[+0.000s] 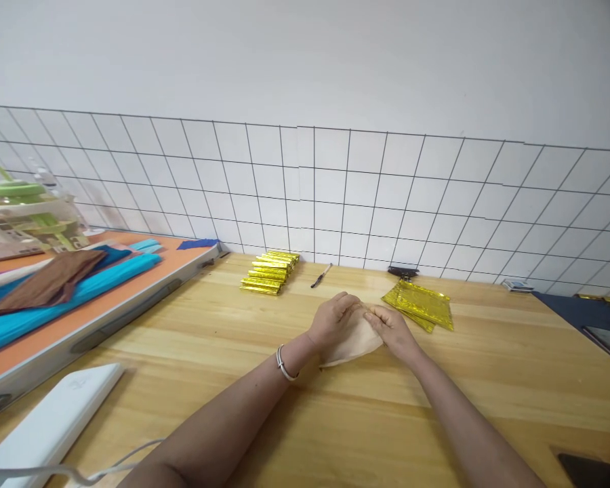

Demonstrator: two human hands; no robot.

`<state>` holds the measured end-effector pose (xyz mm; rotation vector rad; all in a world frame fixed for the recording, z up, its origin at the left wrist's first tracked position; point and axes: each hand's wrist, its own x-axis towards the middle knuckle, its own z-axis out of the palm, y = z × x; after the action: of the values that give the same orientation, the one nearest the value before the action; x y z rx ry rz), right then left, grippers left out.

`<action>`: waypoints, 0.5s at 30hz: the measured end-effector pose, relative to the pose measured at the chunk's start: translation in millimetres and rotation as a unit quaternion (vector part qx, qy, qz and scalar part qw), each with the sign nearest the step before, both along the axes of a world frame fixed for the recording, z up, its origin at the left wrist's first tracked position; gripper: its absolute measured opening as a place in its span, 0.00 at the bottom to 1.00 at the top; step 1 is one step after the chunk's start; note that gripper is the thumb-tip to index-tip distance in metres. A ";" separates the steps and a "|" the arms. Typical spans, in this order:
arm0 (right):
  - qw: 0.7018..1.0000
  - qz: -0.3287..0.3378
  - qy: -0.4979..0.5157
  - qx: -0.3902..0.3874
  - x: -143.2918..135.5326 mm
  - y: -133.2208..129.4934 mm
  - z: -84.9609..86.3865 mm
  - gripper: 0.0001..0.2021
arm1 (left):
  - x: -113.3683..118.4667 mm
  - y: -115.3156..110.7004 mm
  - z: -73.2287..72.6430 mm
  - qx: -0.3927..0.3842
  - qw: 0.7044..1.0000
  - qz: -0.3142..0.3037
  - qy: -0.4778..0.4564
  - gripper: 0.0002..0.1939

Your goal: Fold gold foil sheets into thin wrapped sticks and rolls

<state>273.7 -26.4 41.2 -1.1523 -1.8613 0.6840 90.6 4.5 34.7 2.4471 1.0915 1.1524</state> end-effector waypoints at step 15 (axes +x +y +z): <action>0.994 -0.109 0.032 0.004 -1.1 10.2 -30.3 0.16 | -5.2 15.7 -15.5 -0.141 0.988 -0.015 0.055 0.13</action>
<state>272.6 -16.2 11.0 -1.2895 -1.6530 0.5820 85.5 20.3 19.2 2.3169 1.1568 0.7993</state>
